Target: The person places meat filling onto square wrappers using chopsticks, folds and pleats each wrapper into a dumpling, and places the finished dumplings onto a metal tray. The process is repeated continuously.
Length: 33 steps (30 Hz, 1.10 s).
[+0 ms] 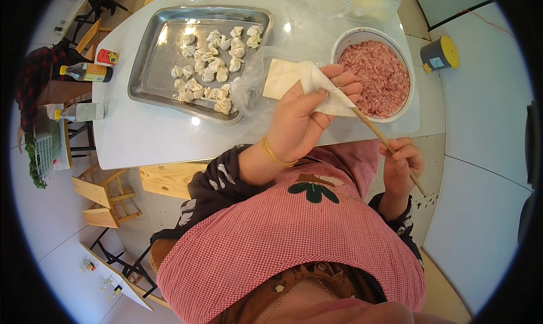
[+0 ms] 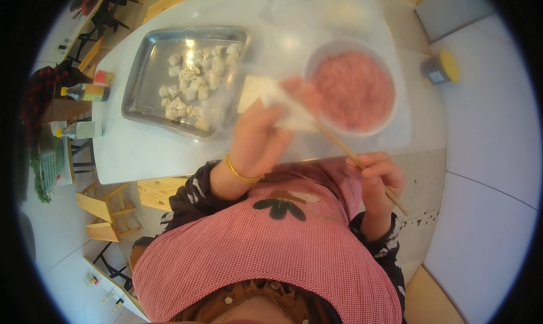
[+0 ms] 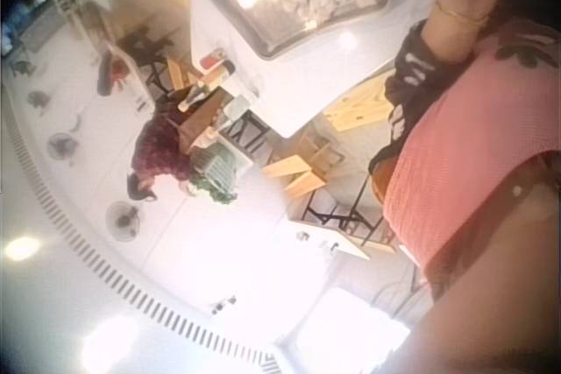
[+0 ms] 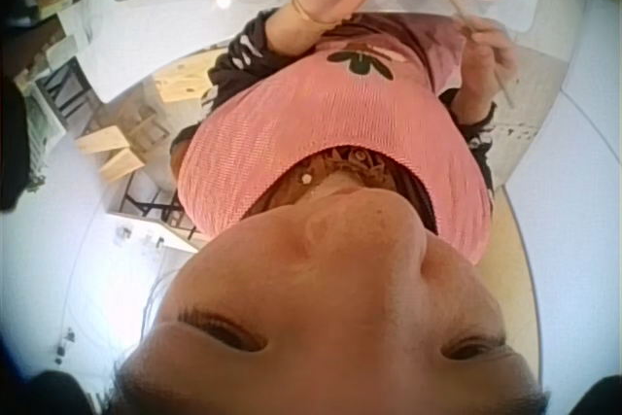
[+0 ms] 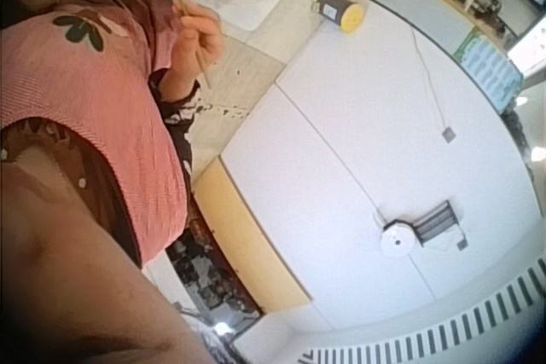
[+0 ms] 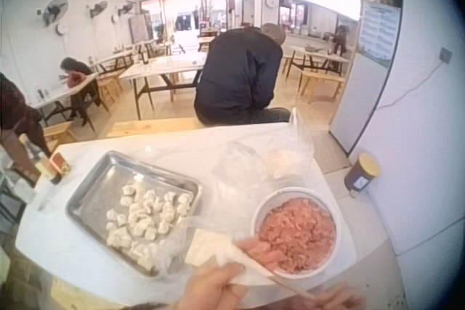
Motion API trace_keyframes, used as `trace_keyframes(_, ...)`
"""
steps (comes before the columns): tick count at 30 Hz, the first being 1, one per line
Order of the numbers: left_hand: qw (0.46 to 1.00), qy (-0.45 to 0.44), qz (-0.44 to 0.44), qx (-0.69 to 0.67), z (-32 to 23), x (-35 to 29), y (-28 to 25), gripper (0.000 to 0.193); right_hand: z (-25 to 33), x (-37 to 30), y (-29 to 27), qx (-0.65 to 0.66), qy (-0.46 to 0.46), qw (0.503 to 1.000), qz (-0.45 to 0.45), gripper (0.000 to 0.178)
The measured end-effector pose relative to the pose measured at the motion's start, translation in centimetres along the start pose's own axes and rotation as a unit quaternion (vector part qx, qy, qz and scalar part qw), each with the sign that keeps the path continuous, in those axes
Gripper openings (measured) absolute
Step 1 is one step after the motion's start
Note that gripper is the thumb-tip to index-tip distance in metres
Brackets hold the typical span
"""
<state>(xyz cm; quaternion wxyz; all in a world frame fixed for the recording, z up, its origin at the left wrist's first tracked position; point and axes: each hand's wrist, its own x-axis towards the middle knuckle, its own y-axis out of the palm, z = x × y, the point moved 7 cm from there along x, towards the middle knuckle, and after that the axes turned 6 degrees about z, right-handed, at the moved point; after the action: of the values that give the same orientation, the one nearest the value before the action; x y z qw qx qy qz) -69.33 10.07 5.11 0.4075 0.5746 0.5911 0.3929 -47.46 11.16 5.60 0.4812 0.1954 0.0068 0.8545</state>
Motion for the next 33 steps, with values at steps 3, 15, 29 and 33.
trace_keyframes(3, 0.997, 0.006, -0.045, 0.060, 0.2, 0.0, -1.6, 0.026, -0.1, 0.0, 0.1, 0.016, 0.005, 1.000, 0.001, 0.016)
trace_keyframes(15, 1.000, -0.006, -0.013, -0.018, -0.5, -0.5, -0.2, 0.031, -1.0, -0.5, -0.4, 0.035, 0.012, 0.999, -0.023, 0.015)
trace_keyframes(29, 0.984, -0.010, 0.032, -0.173, -0.7, 0.3, -0.2, 0.014, 0.7, -0.2, 0.3, -0.082, -0.011, 0.994, 0.070, 0.011)
trace_keyframes(33, 0.990, 0.037, 0.009, -0.134, -2.3, 0.5, -0.7, 0.017, 1.9, -0.6, -1.4, -0.040, -0.041, 0.997, 0.046, 0.014)
